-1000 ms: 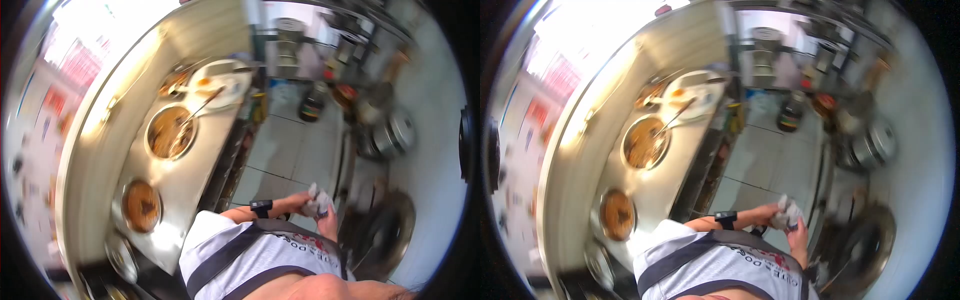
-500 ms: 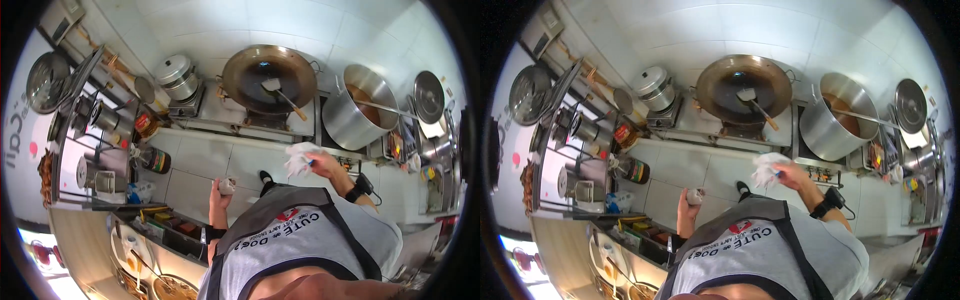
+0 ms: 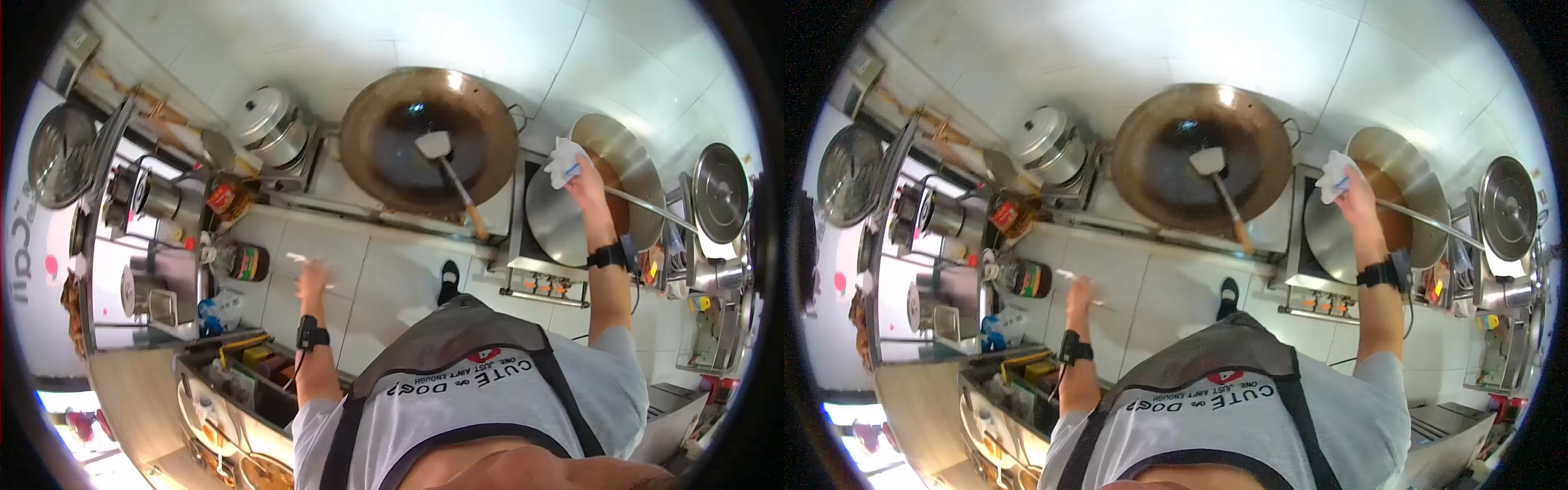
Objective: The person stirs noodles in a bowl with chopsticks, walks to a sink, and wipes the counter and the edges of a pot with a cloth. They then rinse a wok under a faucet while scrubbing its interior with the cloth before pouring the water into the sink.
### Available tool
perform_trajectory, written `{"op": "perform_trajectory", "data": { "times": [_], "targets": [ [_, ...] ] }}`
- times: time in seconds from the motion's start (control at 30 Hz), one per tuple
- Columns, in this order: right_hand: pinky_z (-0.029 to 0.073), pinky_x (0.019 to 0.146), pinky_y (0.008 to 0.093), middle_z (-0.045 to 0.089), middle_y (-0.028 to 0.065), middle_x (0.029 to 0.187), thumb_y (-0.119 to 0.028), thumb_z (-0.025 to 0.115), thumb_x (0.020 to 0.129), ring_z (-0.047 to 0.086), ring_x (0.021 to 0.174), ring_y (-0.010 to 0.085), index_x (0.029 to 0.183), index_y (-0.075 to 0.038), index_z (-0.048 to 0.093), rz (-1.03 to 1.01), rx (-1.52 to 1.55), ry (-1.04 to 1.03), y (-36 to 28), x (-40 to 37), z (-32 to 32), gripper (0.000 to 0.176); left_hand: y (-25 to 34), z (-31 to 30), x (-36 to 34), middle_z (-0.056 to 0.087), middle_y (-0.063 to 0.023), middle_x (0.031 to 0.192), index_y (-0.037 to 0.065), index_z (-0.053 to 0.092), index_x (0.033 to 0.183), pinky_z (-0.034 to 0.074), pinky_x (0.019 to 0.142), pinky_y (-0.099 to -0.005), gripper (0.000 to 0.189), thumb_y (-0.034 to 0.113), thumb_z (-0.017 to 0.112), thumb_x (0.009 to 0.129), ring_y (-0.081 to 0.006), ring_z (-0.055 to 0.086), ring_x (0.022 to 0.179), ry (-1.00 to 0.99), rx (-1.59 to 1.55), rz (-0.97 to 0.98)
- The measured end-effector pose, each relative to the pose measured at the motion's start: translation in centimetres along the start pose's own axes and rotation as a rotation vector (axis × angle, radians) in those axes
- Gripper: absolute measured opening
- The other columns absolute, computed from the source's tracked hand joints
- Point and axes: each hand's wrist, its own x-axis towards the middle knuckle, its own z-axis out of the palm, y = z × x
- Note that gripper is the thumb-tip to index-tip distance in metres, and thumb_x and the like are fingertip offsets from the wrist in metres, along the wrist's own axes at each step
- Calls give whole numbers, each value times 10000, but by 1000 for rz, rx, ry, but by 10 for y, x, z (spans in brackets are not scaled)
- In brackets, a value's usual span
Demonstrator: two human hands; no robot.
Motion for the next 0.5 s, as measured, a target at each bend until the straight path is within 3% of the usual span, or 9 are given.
{"op": "perform_trajectory", "data": {
  "times": [0.03, 0.13, 0.17, 0.23, 0.3, 0.33, 0.43, 0.47, 0.5],
  "targets": [
    [476, 781, 408, 589, 58, 1055, -251, 494, 895, 578, 935, 209, 1219, -94, 469, 10, 17, 16, -5, 27, 0, 360, 1, 2, 20, 592, -200, 984, -34, 555, 1013, 429, 845, -405, 361, 251, 376, 882, -315, 556, 989, 15, 193, 42],
    [473, 774, 395, 590, 52, 997, -272, 488, 894, 577, 896, 198, 1195, -87, 493, -2, 23, 91, -3, 130, -22, 353, 25, -9, 55, 533, -208, 1105, -43, 494, 1074, 435, 862, -533, 325, 130, 362, 833, -360, 528, 1056, -26, -1011, -360],
    [468, 777, 398, 597, 77, 1007, -284, 490, 889, 582, 900, 227, 1169, -71, 508, -101, -82, 142, 1, 161, -25, 353, 29, -10, 68, 533, -208, 1105, -43, 494, 1074, 435, 862, -533, 325, 130, 362, 833, -360, 528, 1056, -23, -1010, -362],
    [462, 780, 401, 604, 103, 1016, -296, 493, 884, 586, 904, 256, 1144, -55, 523, -183, -194, 162, -3, 200, -14, 356, 40, -12, 79, 506, -199, 1128, -54, 463, 1105, 442, 871, -544, 352, 94, 365, 801, -366, 533, 1040, -280, -1727, -425],
    [449, 800, 408, 595, 180, 1065, -290, 498, 875, 578, 937, 351, 1132, -14, 524, -498, -1063, 366, 2, 234, 6, 378, 70, -15, 72, 508, -197, 1119, -53, 463, 1112, 447, 868, -547, 359, 84, 371, 793, -372, 536, 1026, -52, -1734, -479],
    [425, 852, 415, 556, 246, 1123, -301, 482, 877, 535, 1006, 413, 1179, 6, 491, -562, -1090, 296, 20, 265, 3, 431, 91, -19, 69, 509, -194, 1110, -52, 462, 1120, 452, 865, -550, 368, 73, 377, 784, -378, 540, 1013, 135, -1721, -517],
    [409, 883, 419, 547, 255, 1136, -316, 472, 885, 509, 1056, 411, 1225, 16, 457, -452, -1459, 13, 59, 292, 22, 475, 106, -18, 80, 516, -200, 1094, -43, 460, 1124, 469, 825, -546, 371, 75, 397, 778, -381, 546, 993, 132, -1625, -497],
    [382, 916, 435, 522, 273, 1159, -324, 474, 887, 479, 1091, 414, 1234, 52, 425, -683, -1382, -44, 89, 305, 20, 514, 102, -14, 90, 524, -196, 1068, -37, 465, 1091, 473, 812, -542, 339, 81, 407, 778, -375, 552, 979, 134, -1612, -484],
    [371, 930, 438, 504, 281, 1178, -316, 481, 886, 467, 1102, 417, 1237, 67, 411, -725, -1485, 42, 104, 309, 26, 524, 91, -10, 100, 533, -192, 1041, -30, 470, 1057, 478, 798, -537, 308, 88, 417, 778, -369, 557, 966, 149, -1595, -478]
  ]
}}
